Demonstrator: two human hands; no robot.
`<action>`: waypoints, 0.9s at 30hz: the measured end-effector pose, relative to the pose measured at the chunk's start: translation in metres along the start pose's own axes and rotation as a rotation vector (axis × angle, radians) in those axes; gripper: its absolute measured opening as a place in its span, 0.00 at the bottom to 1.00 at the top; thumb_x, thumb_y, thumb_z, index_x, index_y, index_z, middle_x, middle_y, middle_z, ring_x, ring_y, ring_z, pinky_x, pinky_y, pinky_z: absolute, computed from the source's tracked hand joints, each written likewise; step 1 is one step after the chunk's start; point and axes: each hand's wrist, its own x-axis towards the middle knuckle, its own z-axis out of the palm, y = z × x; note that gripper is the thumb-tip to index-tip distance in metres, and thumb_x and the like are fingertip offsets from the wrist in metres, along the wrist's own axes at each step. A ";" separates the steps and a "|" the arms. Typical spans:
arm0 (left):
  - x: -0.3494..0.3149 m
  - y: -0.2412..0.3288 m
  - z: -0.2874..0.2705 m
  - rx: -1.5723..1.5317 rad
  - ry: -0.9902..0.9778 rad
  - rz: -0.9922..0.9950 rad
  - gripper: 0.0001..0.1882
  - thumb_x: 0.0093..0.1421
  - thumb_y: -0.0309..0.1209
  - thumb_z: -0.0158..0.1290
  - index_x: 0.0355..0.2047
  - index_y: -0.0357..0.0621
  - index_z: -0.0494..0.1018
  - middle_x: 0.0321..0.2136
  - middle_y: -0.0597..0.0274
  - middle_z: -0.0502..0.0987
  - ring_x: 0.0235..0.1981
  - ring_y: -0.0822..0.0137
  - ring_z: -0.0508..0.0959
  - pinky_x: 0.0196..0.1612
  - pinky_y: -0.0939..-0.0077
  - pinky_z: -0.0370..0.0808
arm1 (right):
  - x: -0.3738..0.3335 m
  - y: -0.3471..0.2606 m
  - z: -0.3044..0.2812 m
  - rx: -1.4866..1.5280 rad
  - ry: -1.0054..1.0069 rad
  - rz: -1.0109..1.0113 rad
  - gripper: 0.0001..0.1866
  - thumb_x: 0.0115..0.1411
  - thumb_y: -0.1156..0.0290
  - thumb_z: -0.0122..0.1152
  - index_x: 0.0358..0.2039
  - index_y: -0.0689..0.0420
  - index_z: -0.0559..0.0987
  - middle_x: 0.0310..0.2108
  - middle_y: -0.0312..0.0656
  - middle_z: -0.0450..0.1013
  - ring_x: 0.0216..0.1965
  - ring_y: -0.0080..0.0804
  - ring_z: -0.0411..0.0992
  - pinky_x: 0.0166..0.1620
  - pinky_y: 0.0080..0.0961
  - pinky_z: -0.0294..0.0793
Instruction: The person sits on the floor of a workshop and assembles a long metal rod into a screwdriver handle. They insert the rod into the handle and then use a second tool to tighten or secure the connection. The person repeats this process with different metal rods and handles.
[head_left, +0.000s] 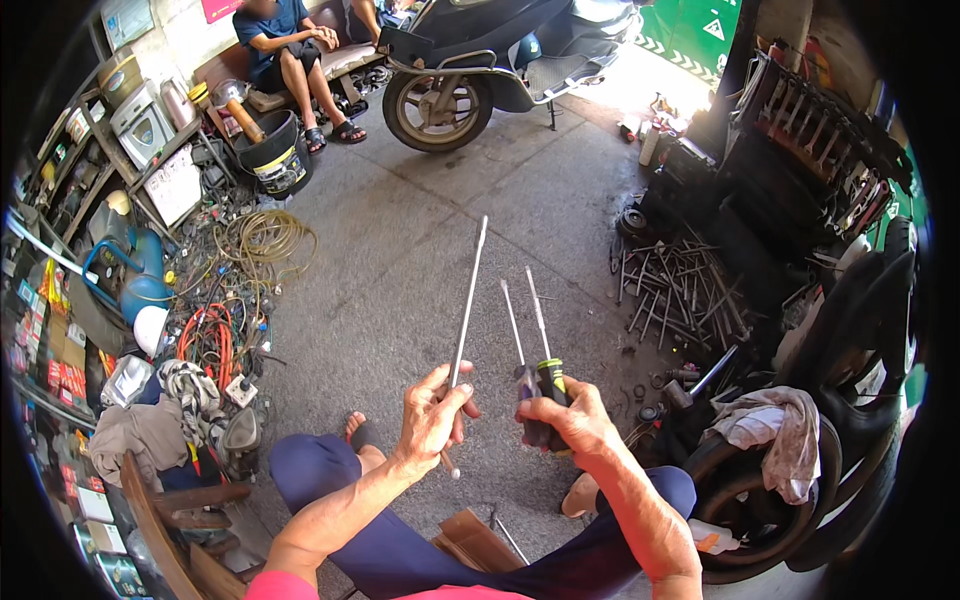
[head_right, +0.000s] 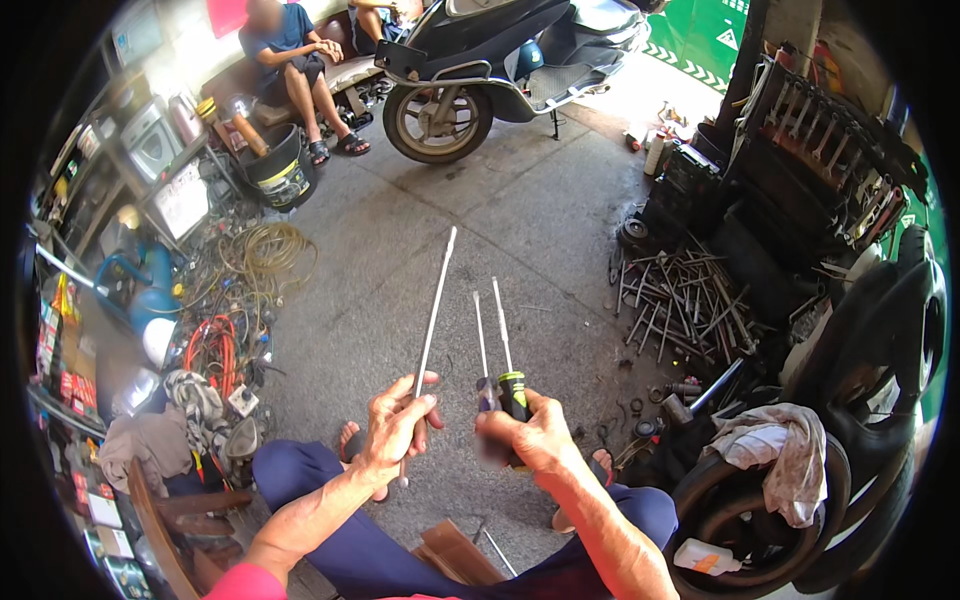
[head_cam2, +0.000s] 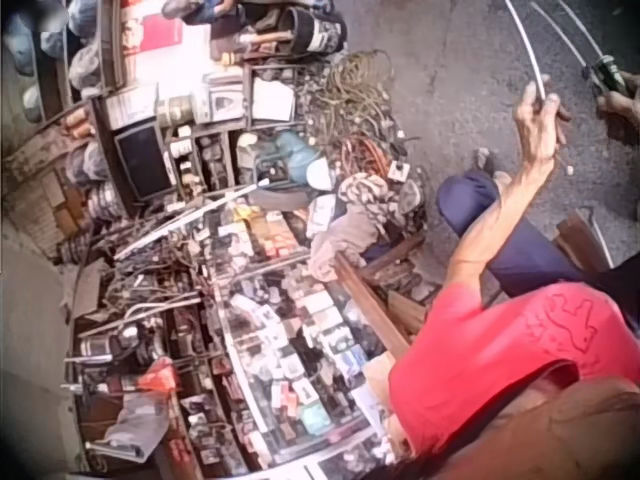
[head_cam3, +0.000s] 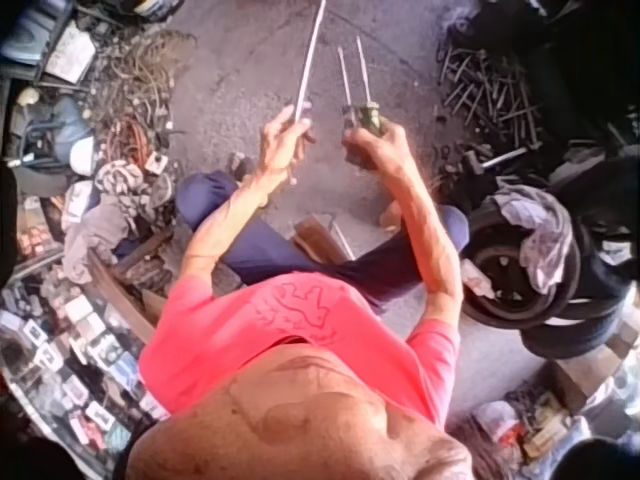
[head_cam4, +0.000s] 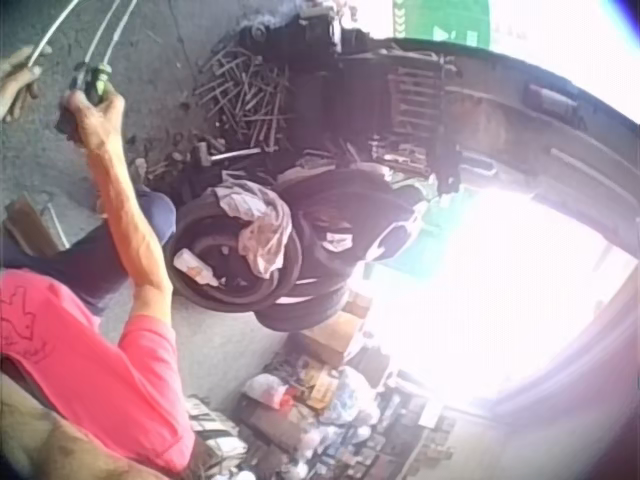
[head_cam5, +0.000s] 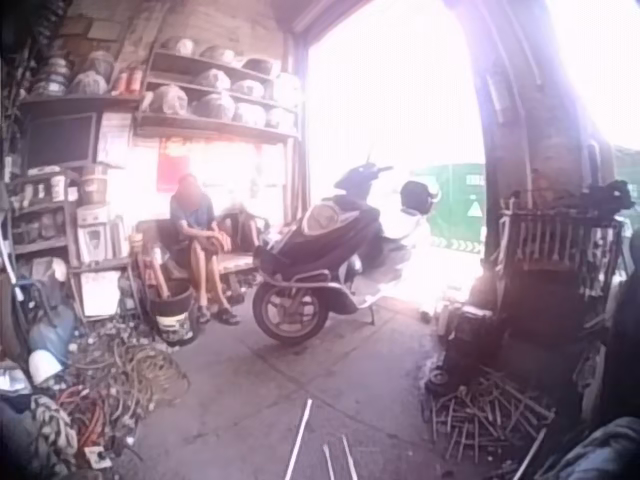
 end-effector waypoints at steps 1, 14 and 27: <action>-0.002 0.004 0.002 0.041 0.032 0.042 0.14 0.63 0.27 0.50 0.48 0.38 0.71 0.20 0.62 0.76 0.10 0.81 0.68 0.11 0.87 0.62 | 0.000 -0.002 -0.005 0.052 -0.002 -0.031 0.17 0.48 0.66 0.68 0.37 0.60 0.75 0.24 0.37 0.75 0.22 0.22 0.72 0.24 0.21 0.72; 0.002 -0.005 0.003 0.133 0.065 0.284 0.25 0.62 0.50 0.51 0.21 0.40 0.73 0.13 0.76 0.61 0.16 0.83 0.58 0.19 0.83 0.53 | -0.010 -0.013 -0.026 0.407 -0.441 -0.228 0.22 0.43 0.68 0.65 0.38 0.65 0.72 0.26 0.50 0.74 0.21 0.34 0.73 0.24 0.28 0.75; 0.053 0.075 -0.067 0.670 0.188 1.037 0.26 0.51 0.46 0.63 0.13 0.42 0.62 0.10 0.67 0.59 0.12 0.75 0.60 0.15 0.73 0.56 | -0.045 0.003 -0.050 0.574 -0.606 -0.197 0.25 0.30 0.82 0.68 0.33 0.72 0.72 0.31 0.63 0.74 0.23 0.50 0.76 0.20 0.40 0.76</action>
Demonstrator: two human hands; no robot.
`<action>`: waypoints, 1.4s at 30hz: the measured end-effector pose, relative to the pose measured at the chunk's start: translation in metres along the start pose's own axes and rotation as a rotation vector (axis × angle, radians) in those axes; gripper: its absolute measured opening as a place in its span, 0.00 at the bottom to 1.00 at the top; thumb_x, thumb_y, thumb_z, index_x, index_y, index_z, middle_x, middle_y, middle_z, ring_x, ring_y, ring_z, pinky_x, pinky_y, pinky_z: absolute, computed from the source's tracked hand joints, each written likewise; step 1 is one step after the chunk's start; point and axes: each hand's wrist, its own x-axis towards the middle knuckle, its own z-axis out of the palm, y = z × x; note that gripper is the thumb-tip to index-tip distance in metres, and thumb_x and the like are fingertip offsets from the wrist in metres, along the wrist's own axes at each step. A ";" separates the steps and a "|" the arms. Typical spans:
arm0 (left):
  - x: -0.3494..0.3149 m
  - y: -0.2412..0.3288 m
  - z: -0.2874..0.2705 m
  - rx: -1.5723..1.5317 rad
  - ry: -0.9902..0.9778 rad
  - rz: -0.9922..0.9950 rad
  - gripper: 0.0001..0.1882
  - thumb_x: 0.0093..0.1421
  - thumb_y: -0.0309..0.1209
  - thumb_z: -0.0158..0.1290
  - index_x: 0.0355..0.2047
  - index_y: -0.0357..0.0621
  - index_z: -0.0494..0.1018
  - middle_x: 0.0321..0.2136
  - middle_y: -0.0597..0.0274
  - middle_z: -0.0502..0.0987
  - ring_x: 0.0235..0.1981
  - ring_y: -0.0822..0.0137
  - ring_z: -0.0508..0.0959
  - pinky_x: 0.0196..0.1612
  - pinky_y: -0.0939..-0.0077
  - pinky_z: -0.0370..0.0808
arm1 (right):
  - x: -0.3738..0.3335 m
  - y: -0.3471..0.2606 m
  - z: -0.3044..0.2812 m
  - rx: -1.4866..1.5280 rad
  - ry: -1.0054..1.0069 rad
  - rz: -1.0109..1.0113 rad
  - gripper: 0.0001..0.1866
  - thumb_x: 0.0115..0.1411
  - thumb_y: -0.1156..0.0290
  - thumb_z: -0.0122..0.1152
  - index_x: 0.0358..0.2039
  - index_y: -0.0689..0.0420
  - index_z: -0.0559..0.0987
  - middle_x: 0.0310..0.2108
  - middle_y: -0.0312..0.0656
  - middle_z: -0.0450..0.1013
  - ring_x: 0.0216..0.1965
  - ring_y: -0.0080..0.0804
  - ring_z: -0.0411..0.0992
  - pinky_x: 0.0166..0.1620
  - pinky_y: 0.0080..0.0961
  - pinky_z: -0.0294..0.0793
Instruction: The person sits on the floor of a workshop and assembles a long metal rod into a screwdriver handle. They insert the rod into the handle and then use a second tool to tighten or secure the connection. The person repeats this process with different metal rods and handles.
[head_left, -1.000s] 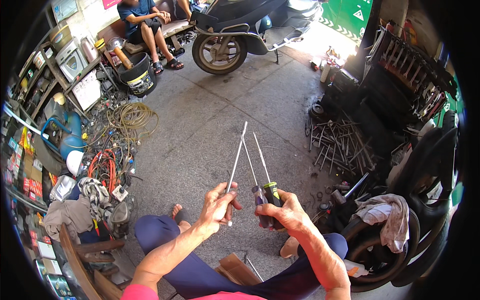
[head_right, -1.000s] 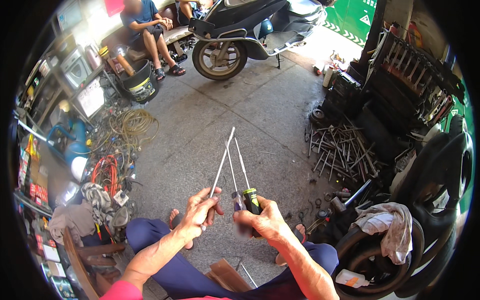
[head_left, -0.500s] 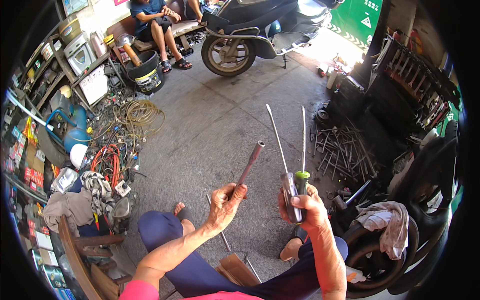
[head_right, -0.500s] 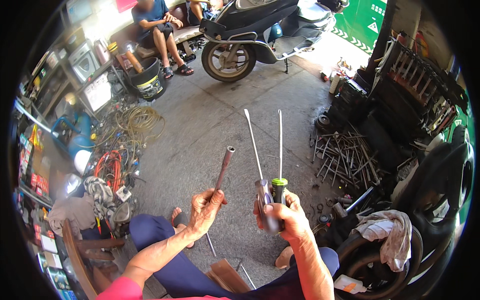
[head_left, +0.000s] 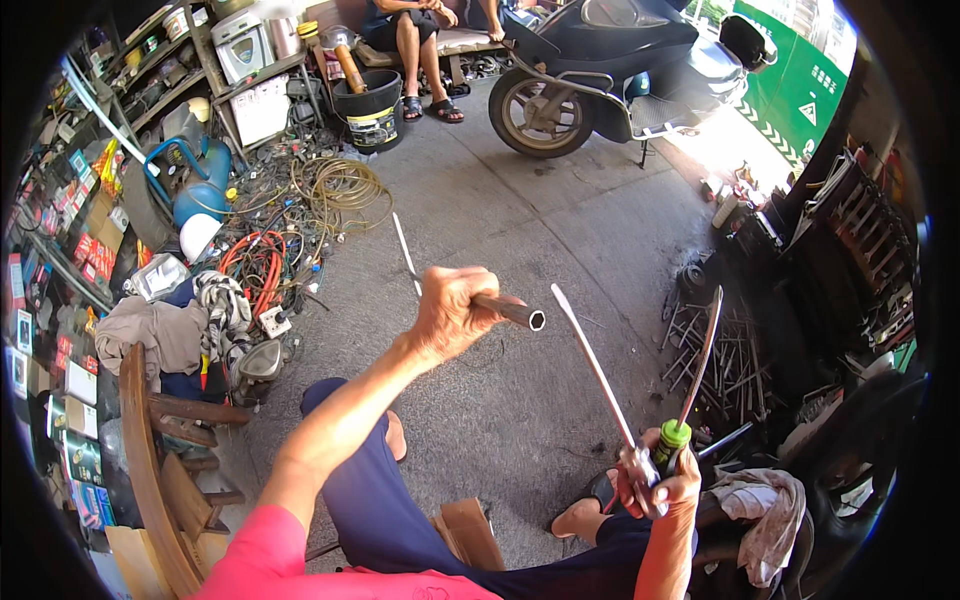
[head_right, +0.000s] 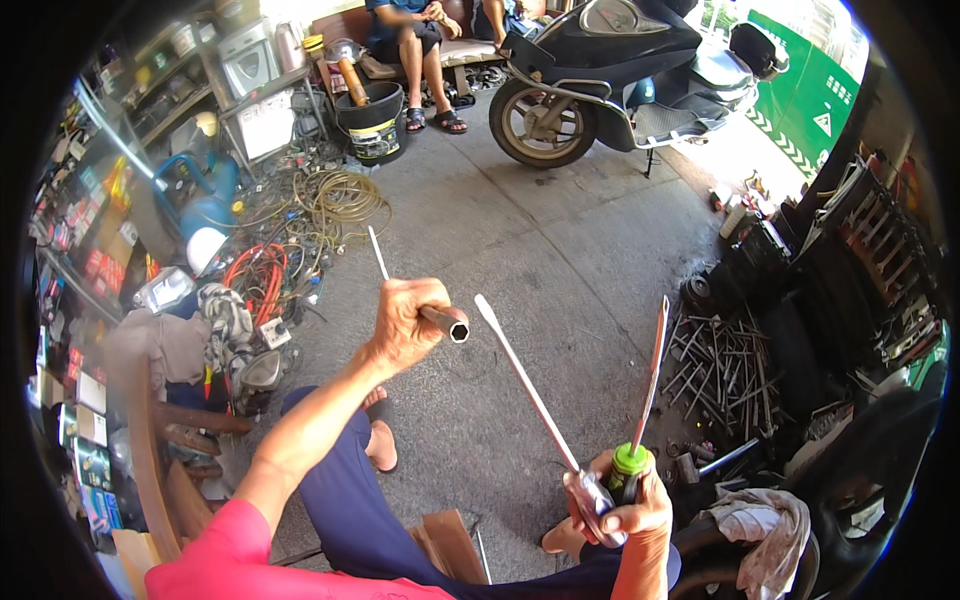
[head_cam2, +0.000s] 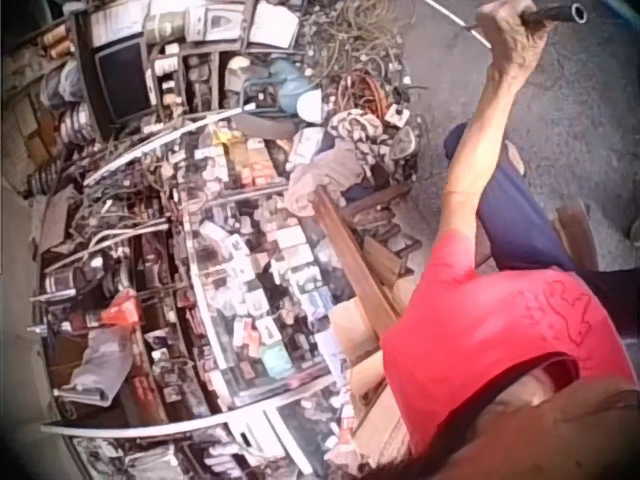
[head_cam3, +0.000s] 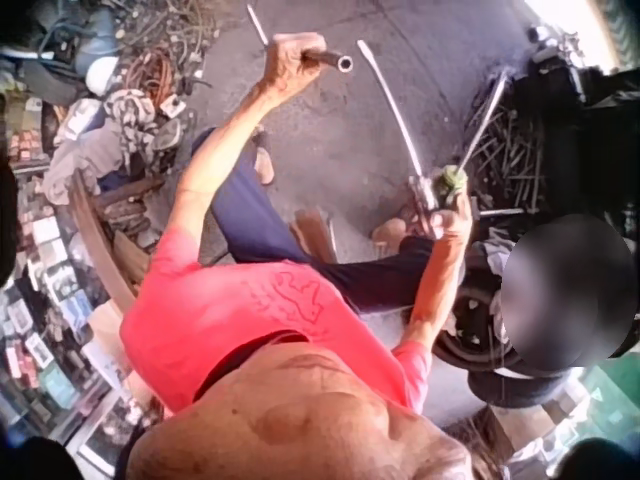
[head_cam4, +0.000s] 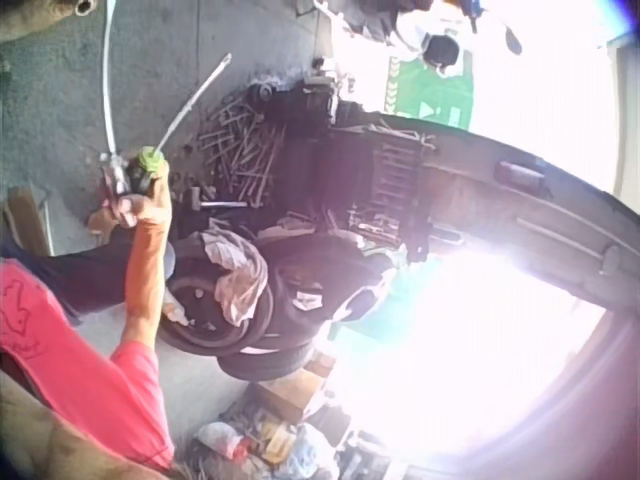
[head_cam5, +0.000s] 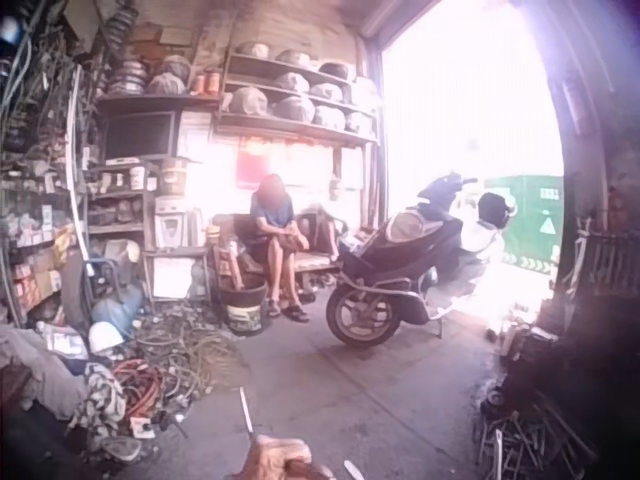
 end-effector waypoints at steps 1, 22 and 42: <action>0.004 -0.007 -0.010 0.050 -0.013 0.033 0.27 0.49 0.46 0.64 0.12 0.43 0.61 0.10 0.66 0.59 0.11 0.72 0.60 0.15 0.73 0.56 | -0.002 -0.001 0.001 -0.009 0.004 0.007 0.26 0.29 0.84 0.68 0.35 0.72 0.73 0.31 0.64 0.74 0.24 0.51 0.76 0.23 0.41 0.77; -0.030 -0.026 -0.067 0.557 -0.225 0.343 0.31 0.42 0.46 0.68 0.09 0.50 0.54 0.09 0.69 0.55 0.09 0.68 0.62 0.13 0.73 0.57 | 0.010 0.000 0.002 -0.433 0.043 0.382 0.23 0.27 0.85 0.68 0.30 0.78 0.75 0.27 0.61 0.76 0.21 0.44 0.77 0.25 0.37 0.80; -0.036 -0.037 -0.052 0.499 -0.289 0.322 0.29 0.44 0.41 0.67 0.09 0.50 0.55 0.09 0.69 0.56 0.09 0.68 0.63 0.13 0.73 0.58 | -0.006 -0.001 -0.006 -0.443 0.078 0.325 0.21 0.32 0.81 0.72 0.31 0.75 0.79 0.24 0.53 0.77 0.19 0.34 0.74 0.24 0.25 0.75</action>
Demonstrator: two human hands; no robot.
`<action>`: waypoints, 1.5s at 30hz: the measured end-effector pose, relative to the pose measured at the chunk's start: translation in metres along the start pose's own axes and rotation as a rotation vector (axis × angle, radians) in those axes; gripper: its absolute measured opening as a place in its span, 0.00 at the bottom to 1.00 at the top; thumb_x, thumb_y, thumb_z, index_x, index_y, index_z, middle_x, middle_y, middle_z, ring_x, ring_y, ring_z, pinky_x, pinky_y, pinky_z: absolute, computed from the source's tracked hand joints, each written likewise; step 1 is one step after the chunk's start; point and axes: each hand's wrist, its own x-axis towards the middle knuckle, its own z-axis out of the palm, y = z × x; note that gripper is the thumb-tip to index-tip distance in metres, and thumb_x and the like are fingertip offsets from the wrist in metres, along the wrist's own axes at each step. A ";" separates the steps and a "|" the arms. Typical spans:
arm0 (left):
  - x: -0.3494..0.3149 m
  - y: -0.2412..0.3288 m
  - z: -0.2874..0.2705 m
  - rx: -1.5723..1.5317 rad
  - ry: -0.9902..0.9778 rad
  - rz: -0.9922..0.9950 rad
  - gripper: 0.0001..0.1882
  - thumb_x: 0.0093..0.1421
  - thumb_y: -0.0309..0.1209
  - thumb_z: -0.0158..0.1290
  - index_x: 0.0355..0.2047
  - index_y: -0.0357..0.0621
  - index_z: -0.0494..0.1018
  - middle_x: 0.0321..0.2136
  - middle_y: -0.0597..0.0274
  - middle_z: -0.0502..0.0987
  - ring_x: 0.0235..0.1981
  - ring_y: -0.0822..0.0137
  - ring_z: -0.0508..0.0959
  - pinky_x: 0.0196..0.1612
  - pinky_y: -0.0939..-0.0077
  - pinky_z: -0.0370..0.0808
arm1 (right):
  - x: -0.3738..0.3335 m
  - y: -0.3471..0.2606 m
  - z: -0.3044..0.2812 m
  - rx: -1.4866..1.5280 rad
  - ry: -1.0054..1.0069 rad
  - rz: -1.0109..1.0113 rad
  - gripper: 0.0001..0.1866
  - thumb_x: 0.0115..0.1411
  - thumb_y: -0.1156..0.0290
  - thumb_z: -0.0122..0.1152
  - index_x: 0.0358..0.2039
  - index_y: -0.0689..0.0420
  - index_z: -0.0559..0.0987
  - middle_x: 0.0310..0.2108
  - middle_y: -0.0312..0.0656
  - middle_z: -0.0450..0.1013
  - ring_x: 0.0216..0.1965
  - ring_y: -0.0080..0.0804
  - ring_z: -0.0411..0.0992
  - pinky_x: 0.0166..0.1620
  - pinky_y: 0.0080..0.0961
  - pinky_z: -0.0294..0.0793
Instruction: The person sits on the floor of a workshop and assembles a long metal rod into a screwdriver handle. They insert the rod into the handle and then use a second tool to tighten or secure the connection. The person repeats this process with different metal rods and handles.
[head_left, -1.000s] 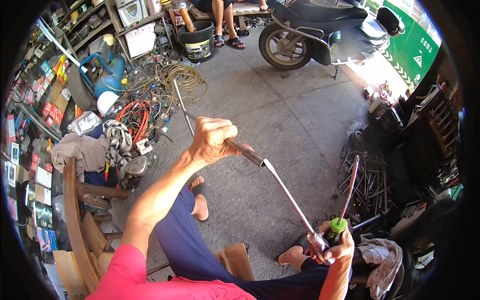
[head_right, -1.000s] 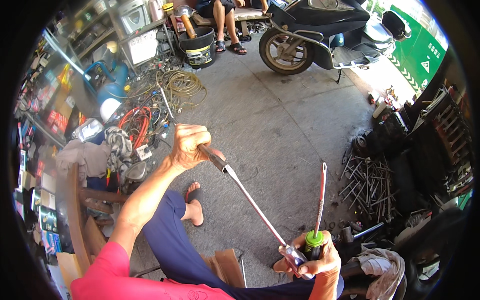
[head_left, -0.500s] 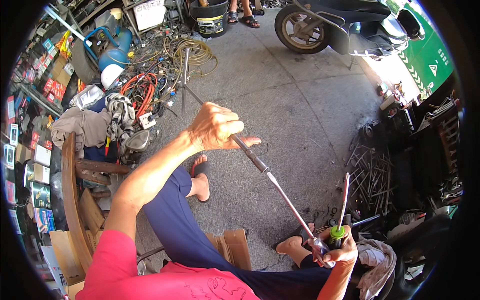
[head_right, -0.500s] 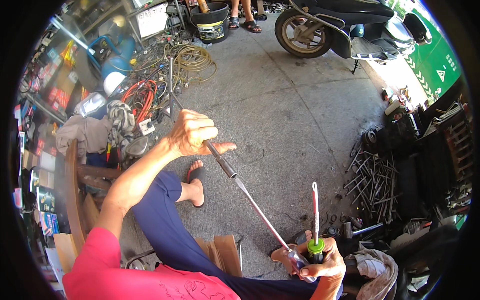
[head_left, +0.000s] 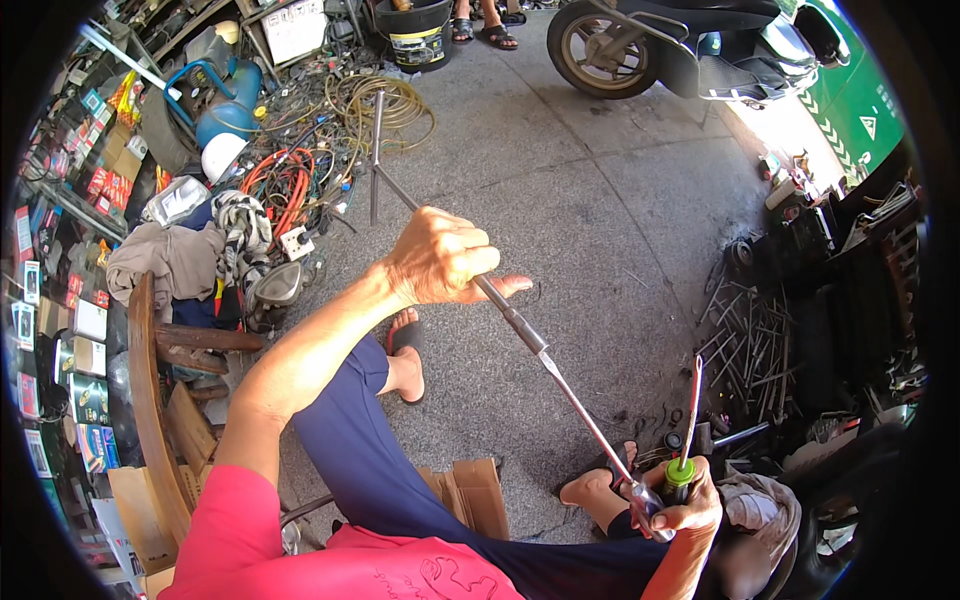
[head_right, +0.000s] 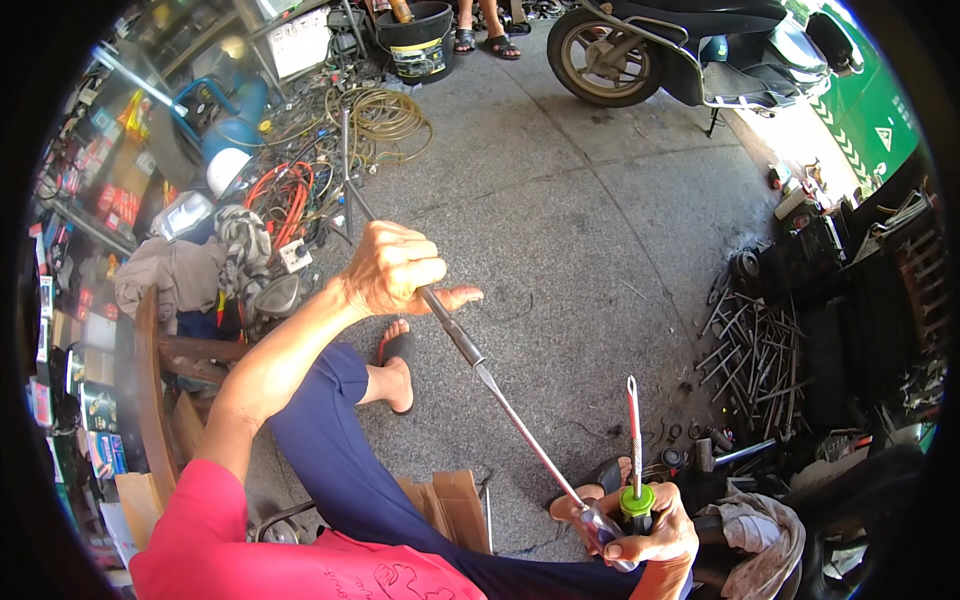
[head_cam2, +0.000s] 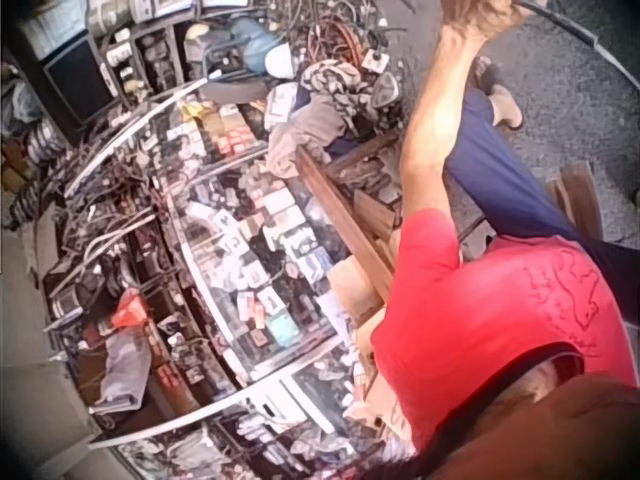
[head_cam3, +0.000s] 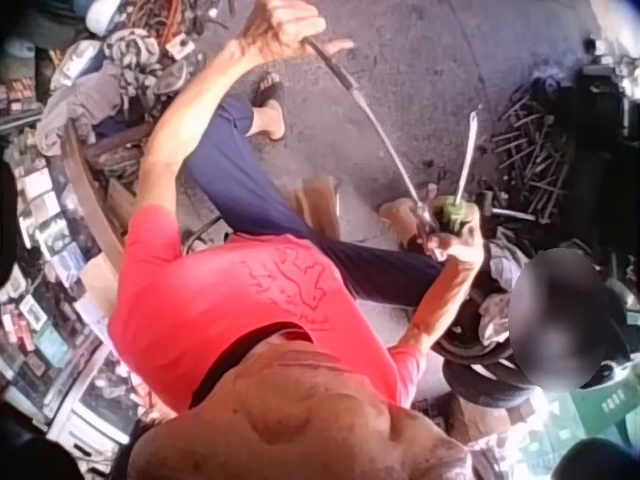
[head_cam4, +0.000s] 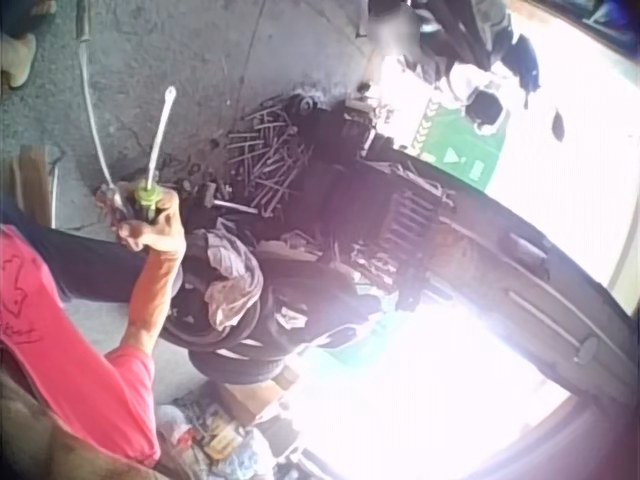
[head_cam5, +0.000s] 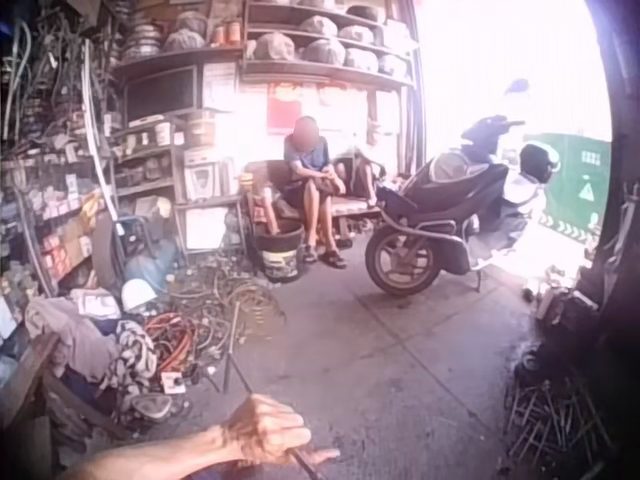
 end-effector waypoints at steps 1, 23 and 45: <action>0.000 0.000 0.000 0.030 -0.018 0.004 0.29 0.47 0.44 0.65 0.08 0.50 0.55 0.08 0.70 0.57 0.09 0.69 0.64 0.12 0.74 0.60 | 0.000 0.001 -0.001 0.000 -0.006 0.000 0.21 0.32 0.82 0.72 0.31 0.75 0.79 0.24 0.53 0.77 0.19 0.34 0.74 0.25 0.26 0.76; 0.006 0.010 0.013 0.109 -0.002 -0.104 0.22 0.50 0.39 0.63 0.10 0.51 0.63 0.09 0.69 0.62 0.12 0.68 0.67 0.19 0.71 0.60 | 0.039 0.062 0.040 -1.018 0.193 -0.124 0.12 0.44 0.65 0.72 0.25 0.57 0.78 0.17 0.40 0.73 0.16 0.24 0.72 0.25 0.24 0.71; 0.039 0.024 -0.021 -0.767 0.620 -0.707 0.39 0.57 0.20 0.51 0.66 0.43 0.45 0.54 0.41 0.70 0.53 0.52 0.74 0.49 0.71 0.74 | 0.066 0.062 0.048 -1.362 0.328 -0.938 0.12 0.47 0.65 0.67 0.27 0.55 0.73 0.14 0.33 0.67 0.13 0.30 0.67 0.18 0.26 0.64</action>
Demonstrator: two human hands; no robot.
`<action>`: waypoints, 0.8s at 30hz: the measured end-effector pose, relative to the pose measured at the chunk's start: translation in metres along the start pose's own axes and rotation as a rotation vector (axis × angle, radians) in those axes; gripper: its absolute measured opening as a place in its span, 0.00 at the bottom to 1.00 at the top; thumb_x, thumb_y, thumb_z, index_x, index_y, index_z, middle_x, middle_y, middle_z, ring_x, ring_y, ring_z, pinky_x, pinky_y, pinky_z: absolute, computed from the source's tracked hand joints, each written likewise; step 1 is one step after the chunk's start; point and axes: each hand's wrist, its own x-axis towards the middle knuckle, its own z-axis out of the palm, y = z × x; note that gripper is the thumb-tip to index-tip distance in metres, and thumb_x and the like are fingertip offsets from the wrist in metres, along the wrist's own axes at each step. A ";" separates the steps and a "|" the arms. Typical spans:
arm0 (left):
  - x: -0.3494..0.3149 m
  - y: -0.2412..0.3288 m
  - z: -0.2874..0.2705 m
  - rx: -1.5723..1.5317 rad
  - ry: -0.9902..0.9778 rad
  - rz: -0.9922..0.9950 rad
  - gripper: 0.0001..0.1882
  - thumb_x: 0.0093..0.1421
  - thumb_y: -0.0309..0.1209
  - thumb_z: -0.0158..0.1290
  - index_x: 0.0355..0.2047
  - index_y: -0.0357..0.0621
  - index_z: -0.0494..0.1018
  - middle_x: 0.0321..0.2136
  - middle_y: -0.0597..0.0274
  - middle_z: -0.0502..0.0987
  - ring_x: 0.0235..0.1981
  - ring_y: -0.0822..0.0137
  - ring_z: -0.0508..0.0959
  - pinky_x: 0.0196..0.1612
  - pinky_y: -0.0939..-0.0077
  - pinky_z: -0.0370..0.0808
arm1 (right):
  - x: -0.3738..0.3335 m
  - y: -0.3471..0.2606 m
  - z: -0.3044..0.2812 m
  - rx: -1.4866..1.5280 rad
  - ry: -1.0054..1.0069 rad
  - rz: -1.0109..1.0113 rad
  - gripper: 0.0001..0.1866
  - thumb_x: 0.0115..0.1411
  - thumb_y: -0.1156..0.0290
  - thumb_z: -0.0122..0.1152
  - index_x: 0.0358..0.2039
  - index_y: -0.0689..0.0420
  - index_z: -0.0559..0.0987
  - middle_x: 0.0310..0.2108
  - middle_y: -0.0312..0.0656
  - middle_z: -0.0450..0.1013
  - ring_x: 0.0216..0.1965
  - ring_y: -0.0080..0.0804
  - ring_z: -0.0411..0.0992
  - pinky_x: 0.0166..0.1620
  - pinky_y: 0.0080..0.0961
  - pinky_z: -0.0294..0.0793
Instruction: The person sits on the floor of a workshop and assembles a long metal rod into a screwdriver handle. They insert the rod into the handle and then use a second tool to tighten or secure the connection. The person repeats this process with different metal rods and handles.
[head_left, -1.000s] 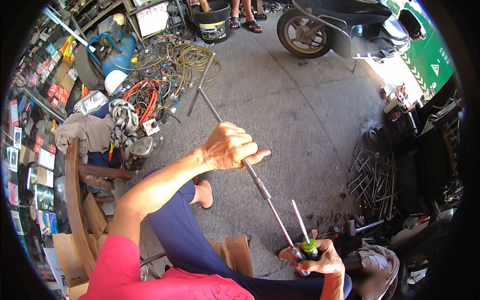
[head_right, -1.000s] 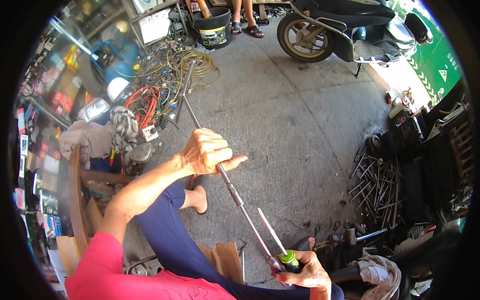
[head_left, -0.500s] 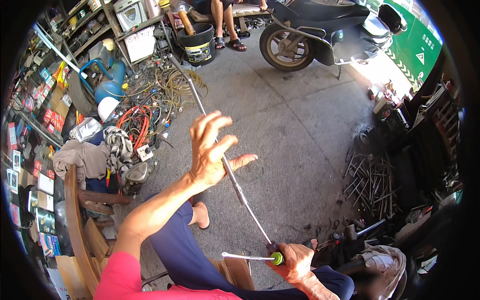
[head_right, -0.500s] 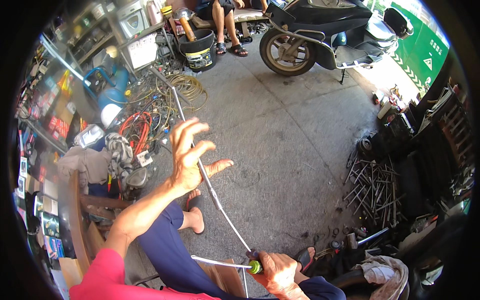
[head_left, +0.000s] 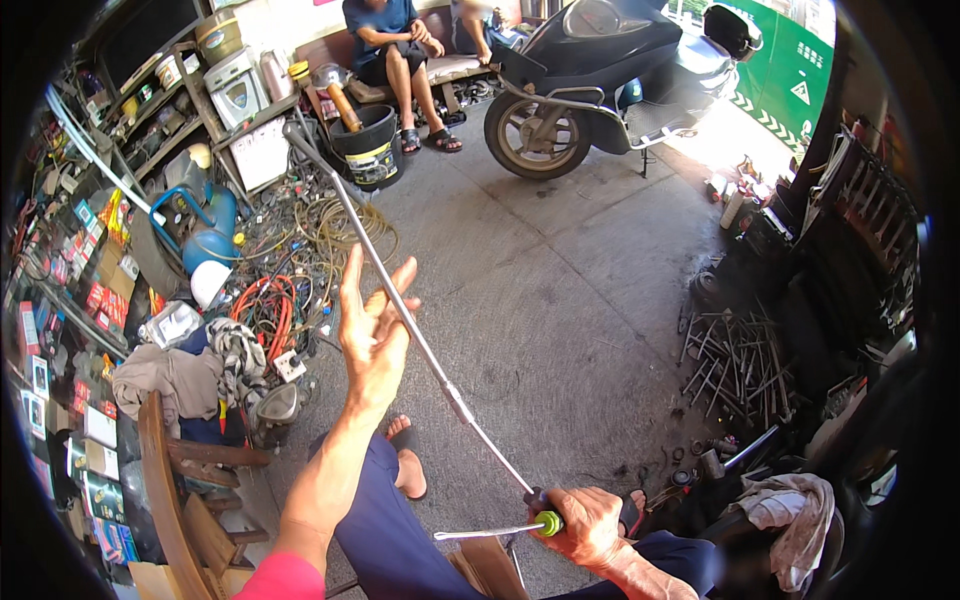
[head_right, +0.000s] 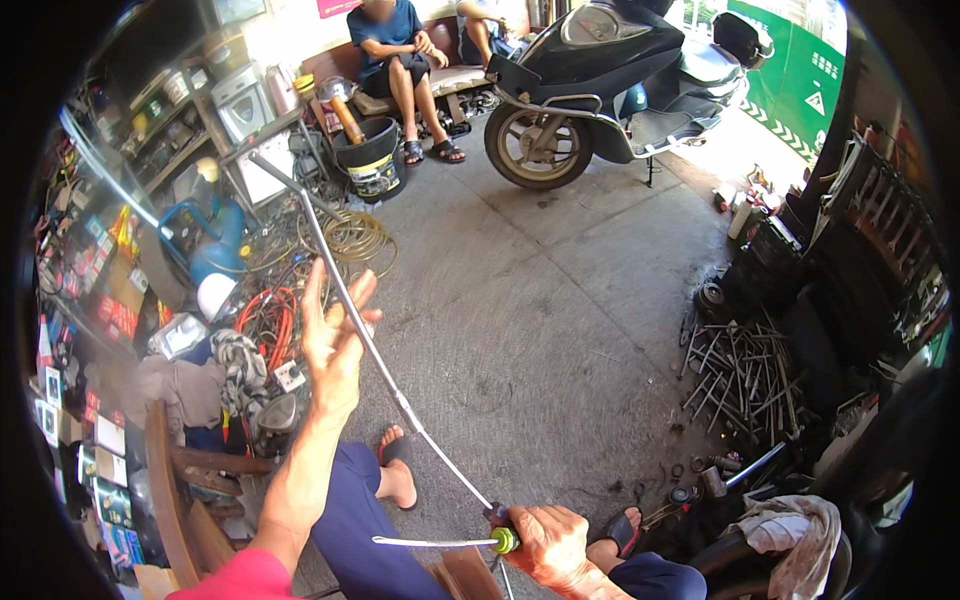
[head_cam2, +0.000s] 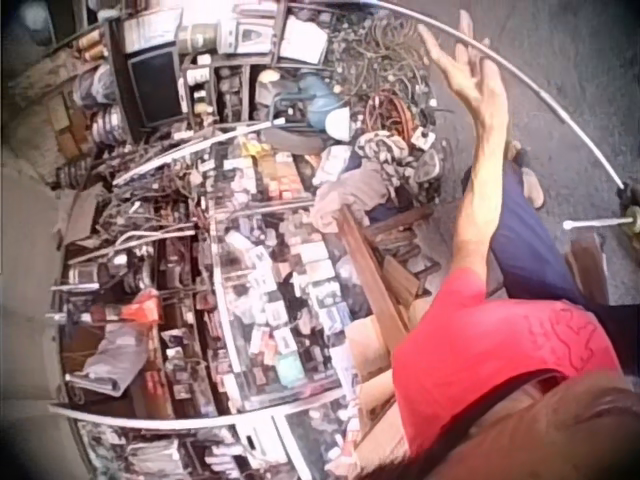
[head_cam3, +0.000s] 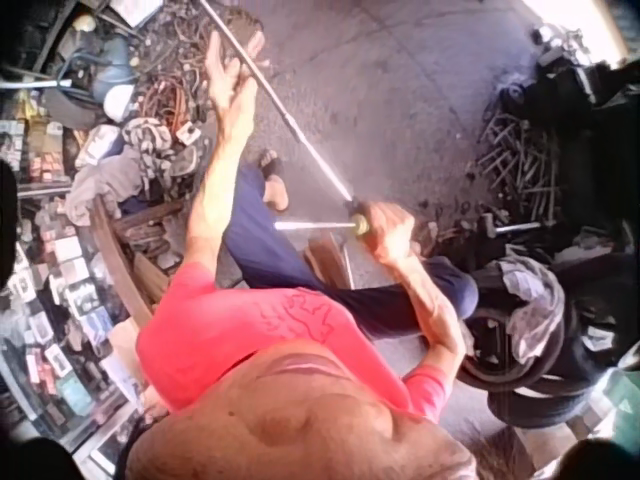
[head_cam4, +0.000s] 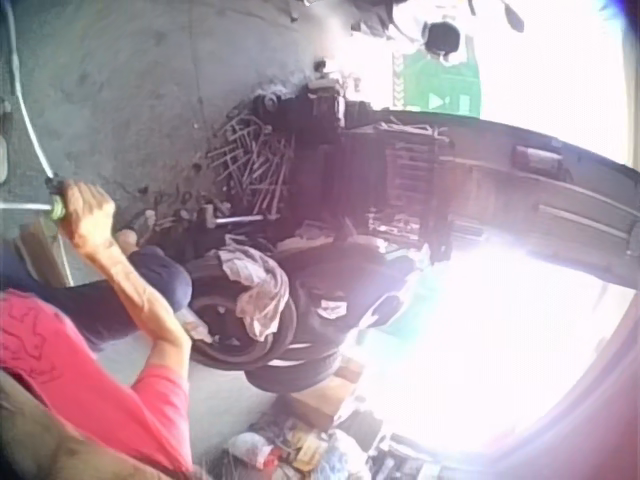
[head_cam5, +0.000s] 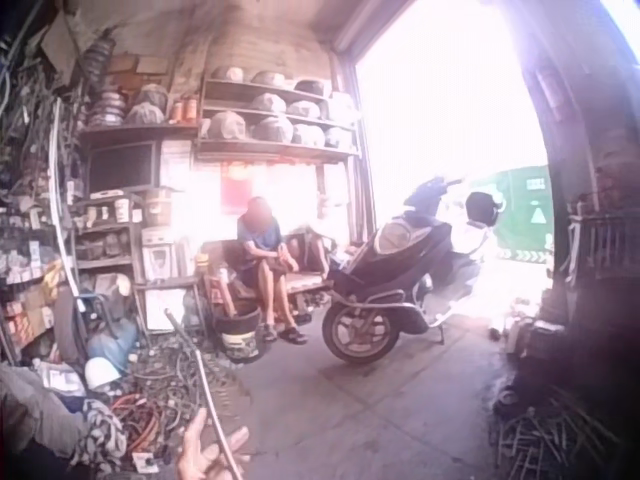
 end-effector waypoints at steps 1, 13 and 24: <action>0.000 0.004 -0.003 -0.161 -0.059 -0.131 0.38 0.58 0.20 0.47 0.66 0.43 0.43 0.53 0.41 0.70 0.53 0.52 0.73 0.49 0.70 0.74 | -0.002 0.001 -0.003 -0.020 -0.028 0.012 0.13 0.46 0.64 0.68 0.27 0.55 0.74 0.15 0.33 0.68 0.14 0.30 0.68 0.19 0.26 0.66; 0.011 -0.021 -0.030 -0.806 -0.050 -0.833 0.33 0.63 0.58 0.42 0.42 0.36 0.72 0.40 0.47 0.78 0.42 0.55 0.79 0.42 0.64 0.79 | -0.014 0.008 -0.009 0.029 -0.160 0.104 0.18 0.42 0.59 0.71 0.30 0.55 0.76 0.16 0.35 0.69 0.17 0.32 0.71 0.21 0.28 0.70; 0.006 -0.016 -0.030 -0.394 -0.080 -0.781 0.24 0.67 0.45 0.41 0.55 0.41 0.62 0.37 0.41 0.78 0.38 0.51 0.81 0.40 0.63 0.78 | -0.026 0.011 -0.011 -0.075 -0.191 0.141 0.16 0.42 0.63 0.70 0.28 0.56 0.75 0.17 0.38 0.71 0.18 0.36 0.73 0.22 0.31 0.71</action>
